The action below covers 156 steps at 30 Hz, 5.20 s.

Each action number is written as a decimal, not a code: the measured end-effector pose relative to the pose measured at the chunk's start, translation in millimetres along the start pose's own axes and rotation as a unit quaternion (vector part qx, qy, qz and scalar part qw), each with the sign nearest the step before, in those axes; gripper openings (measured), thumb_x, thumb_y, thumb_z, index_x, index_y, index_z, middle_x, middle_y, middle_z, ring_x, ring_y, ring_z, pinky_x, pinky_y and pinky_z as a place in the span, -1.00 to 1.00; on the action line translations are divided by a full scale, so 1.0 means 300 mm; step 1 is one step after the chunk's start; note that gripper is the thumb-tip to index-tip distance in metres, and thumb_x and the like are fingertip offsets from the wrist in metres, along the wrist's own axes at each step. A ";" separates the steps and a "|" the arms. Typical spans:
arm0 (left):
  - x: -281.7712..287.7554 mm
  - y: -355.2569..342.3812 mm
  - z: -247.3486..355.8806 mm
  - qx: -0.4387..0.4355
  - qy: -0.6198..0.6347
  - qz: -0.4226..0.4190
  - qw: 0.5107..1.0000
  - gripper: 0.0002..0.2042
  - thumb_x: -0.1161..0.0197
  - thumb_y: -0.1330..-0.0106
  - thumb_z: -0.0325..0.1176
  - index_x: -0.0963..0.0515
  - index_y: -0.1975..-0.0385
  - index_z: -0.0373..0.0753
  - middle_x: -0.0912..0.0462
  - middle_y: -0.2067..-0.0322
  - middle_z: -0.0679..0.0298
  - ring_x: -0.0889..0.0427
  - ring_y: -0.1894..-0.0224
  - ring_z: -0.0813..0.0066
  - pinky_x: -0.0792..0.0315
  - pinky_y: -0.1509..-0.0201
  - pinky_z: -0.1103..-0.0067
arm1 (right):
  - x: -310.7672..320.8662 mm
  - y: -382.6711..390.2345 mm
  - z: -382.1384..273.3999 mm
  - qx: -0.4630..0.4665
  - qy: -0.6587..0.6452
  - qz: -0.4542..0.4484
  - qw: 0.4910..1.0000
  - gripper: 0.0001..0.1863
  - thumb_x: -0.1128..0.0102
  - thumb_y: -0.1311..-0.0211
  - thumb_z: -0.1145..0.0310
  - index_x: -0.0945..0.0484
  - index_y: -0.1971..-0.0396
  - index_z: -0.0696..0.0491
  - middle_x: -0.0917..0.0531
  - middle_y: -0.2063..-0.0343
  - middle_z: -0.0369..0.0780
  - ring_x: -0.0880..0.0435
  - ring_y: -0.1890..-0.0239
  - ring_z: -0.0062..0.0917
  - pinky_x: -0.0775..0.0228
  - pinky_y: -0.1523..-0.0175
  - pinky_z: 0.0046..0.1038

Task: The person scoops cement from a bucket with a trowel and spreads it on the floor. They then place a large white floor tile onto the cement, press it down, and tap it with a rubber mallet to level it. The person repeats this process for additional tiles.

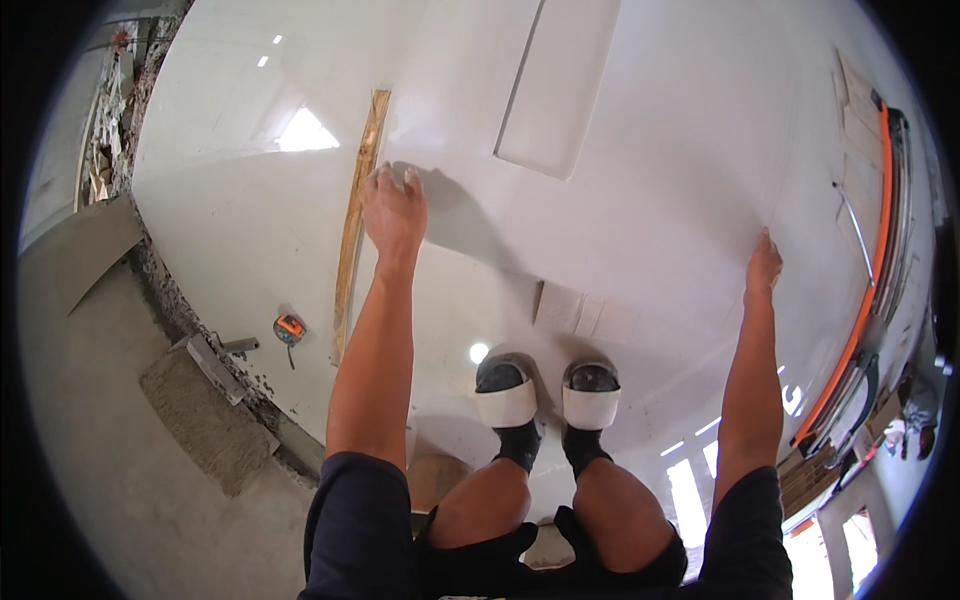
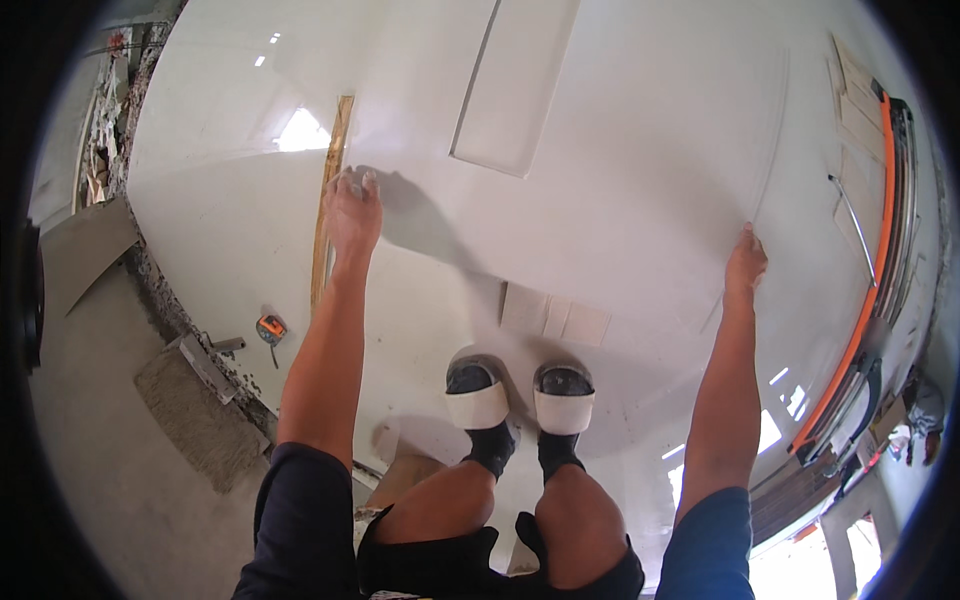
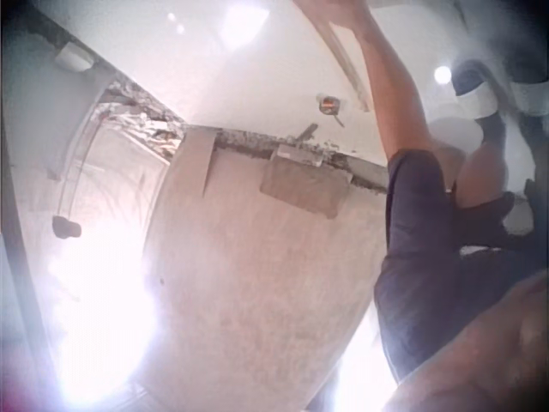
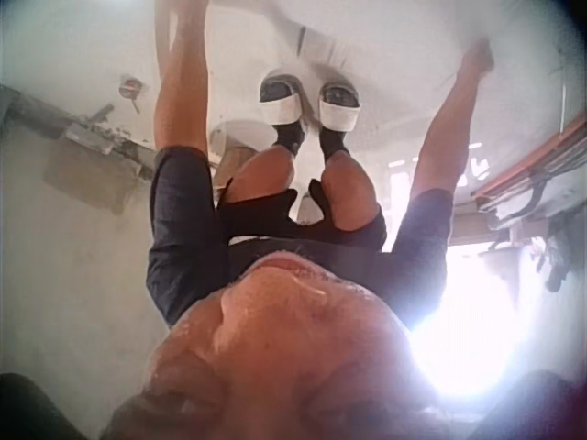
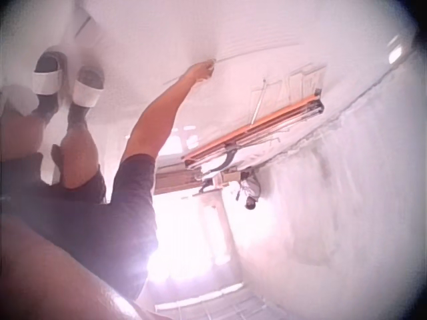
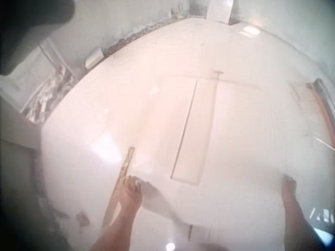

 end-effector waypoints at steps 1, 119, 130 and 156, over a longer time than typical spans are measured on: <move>-0.014 -0.001 0.002 0.016 -0.007 -0.006 1.000 -0.58 -0.11 -0.32 -0.17 -0.47 0.01 -0.41 -0.43 -0.05 -0.01 -0.38 -0.12 0.03 -0.31 -0.16 0.28 | -0.010 -0.020 -0.002 0.000 -0.027 0.013 1.000 -0.40 0.11 -0.30 -0.11 -0.59 0.11 0.16 -0.62 0.12 0.02 -0.56 0.05 -0.12 -0.31 -0.10 -0.22; 2.314 4.531 -1.630 0.806 0.212 -0.053 0.550 -0.25 0.28 -0.34 0.26 -0.59 0.24 -0.42 -0.59 0.18 -0.22 -0.56 0.03 -0.13 -0.39 -0.10 0.22 | 1.396 3.537 0.464 0.508 0.403 -0.266 0.713 -0.31 0.08 -0.26 -0.11 -0.60 0.30 0.37 -0.62 0.27 0.20 -0.60 0.10 0.02 -0.37 -0.02 -0.13; 2.234 4.696 -2.277 0.727 0.144 -0.050 0.669 -0.25 0.28 -0.35 0.26 -0.60 0.31 -0.42 -0.60 0.24 -0.24 -0.56 0.09 -0.21 -0.42 -0.01 0.17 | 1.322 3.740 1.050 0.435 0.366 -0.270 0.777 -0.28 0.14 -0.31 -0.11 -0.59 0.42 0.39 -0.64 0.40 0.15 -0.62 0.26 0.03 -0.38 0.07 -0.12; 1.572 4.748 -2.892 0.734 0.162 -0.019 0.659 -0.17 0.36 -0.34 0.30 -0.52 0.06 -0.48 -0.55 0.11 -0.25 -0.49 -0.02 -0.23 -0.33 -0.12 0.19 | 0.703 3.818 1.834 0.357 0.226 -0.236 0.875 -0.31 0.26 -0.38 -0.05 -0.55 0.19 0.38 -0.62 0.29 0.22 -0.60 0.15 0.03 -0.33 -0.02 -0.17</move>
Point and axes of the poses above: each hand's wrist, its own y-axis away from the middle knuckle, its own x-axis out of the back of the hand, z = x × y, the point moved 3 cm from there along -y, towards the middle knuckle
